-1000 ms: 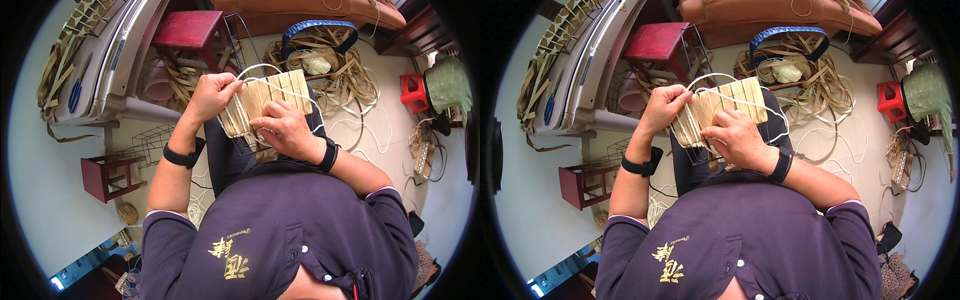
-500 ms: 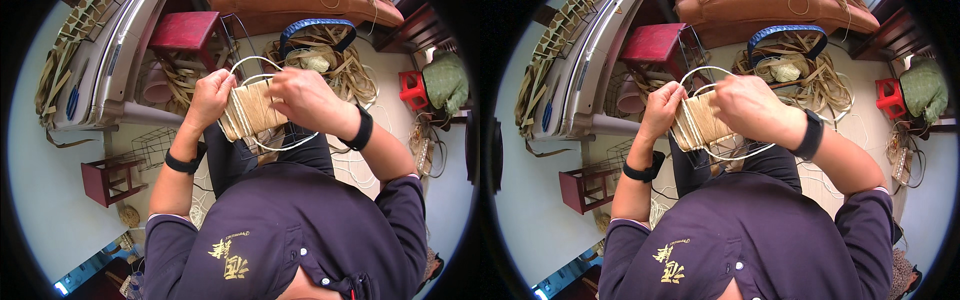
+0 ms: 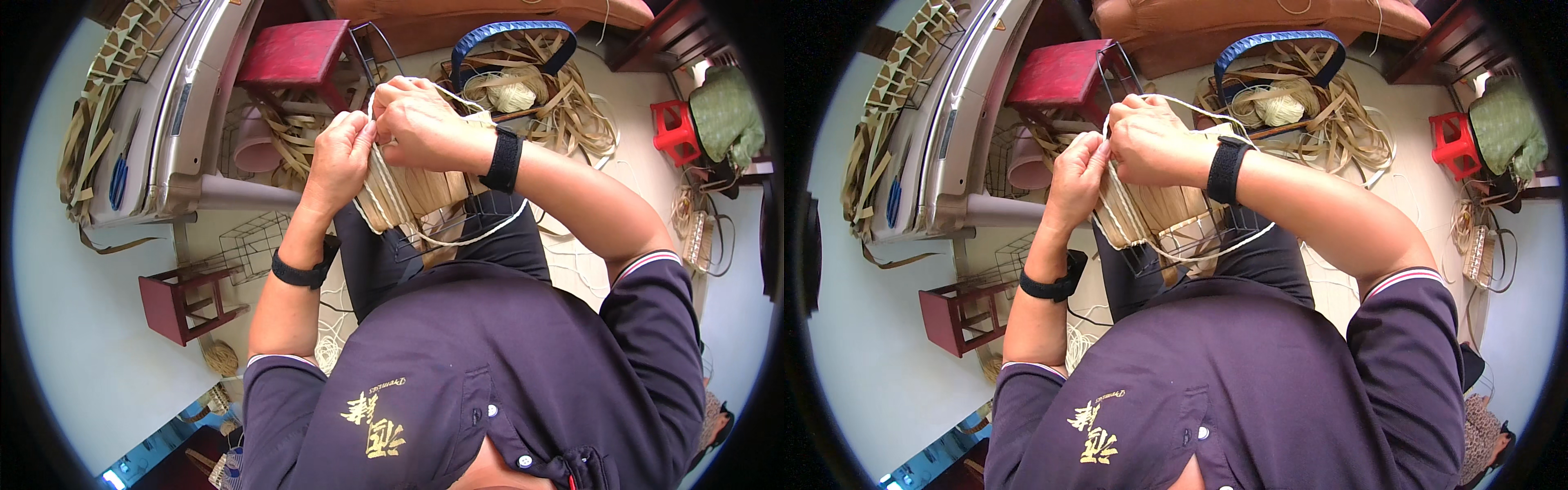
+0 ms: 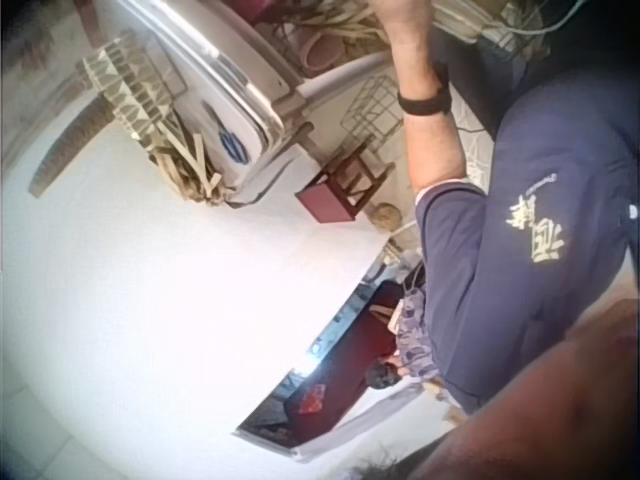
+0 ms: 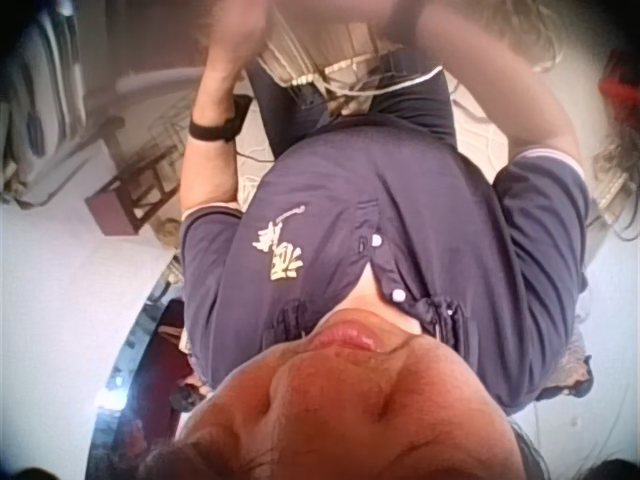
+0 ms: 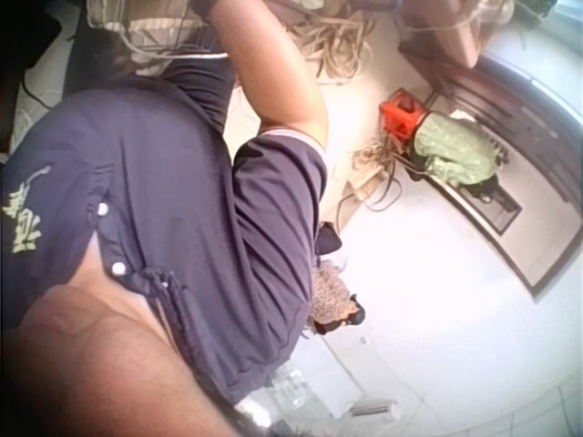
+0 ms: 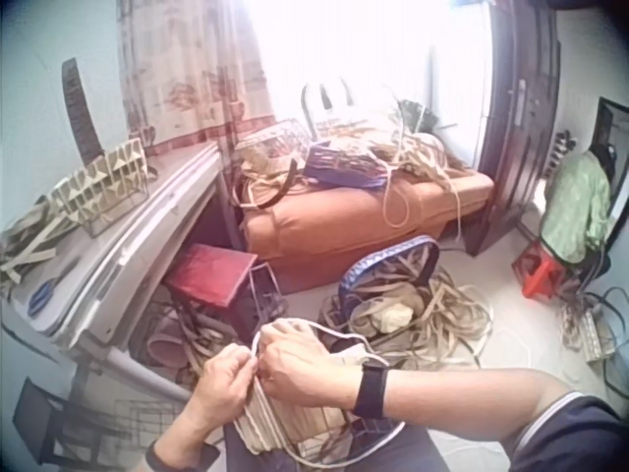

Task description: The person weaves a basket by threading long white strips through a wooden and metal frame by hand.

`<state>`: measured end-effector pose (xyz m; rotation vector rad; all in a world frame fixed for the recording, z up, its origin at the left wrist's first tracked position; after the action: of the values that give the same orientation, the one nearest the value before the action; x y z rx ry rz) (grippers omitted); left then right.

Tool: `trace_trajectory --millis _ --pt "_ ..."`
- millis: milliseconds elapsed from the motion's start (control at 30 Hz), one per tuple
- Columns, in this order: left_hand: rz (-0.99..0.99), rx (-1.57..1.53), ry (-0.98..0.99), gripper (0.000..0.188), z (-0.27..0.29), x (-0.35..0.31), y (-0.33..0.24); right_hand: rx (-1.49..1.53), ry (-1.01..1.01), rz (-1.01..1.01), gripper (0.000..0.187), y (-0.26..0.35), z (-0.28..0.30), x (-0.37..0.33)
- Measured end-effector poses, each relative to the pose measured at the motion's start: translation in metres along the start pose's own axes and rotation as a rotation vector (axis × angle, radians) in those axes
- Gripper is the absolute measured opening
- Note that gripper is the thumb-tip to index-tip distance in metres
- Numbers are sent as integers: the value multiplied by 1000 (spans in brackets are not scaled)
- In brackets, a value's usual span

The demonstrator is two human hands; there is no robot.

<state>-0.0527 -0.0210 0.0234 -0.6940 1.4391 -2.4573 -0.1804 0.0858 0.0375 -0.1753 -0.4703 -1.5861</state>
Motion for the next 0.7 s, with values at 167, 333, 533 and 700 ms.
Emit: trace_trajectory --millis 167,333,533,700 --pt "78 -113 33 13 -5 2 1 23 46 -17 10 -6 6 -2" --pt "-11 -9 15 14 -9 5 -7 30 6 -24 8 -9 3 -5" --pt "178 -325 45 16 -6 5 7 297 129 122 33 -24 14 -10" --pt "167 -220 6 16 -6 18 -1 408 213 21 42 -28 13 -17"
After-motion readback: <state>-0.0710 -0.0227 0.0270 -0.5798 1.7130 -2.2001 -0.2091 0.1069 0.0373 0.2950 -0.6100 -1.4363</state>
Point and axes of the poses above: each hand's wrist, its own x-axis towards the middle knuckle, its own z-axis out of the back of the hand, y = z × x, the point moved 2 cm from there along x, towards the middle knuckle, and after that the axes turned 12 degrees about -x, right-handed, at the moved point
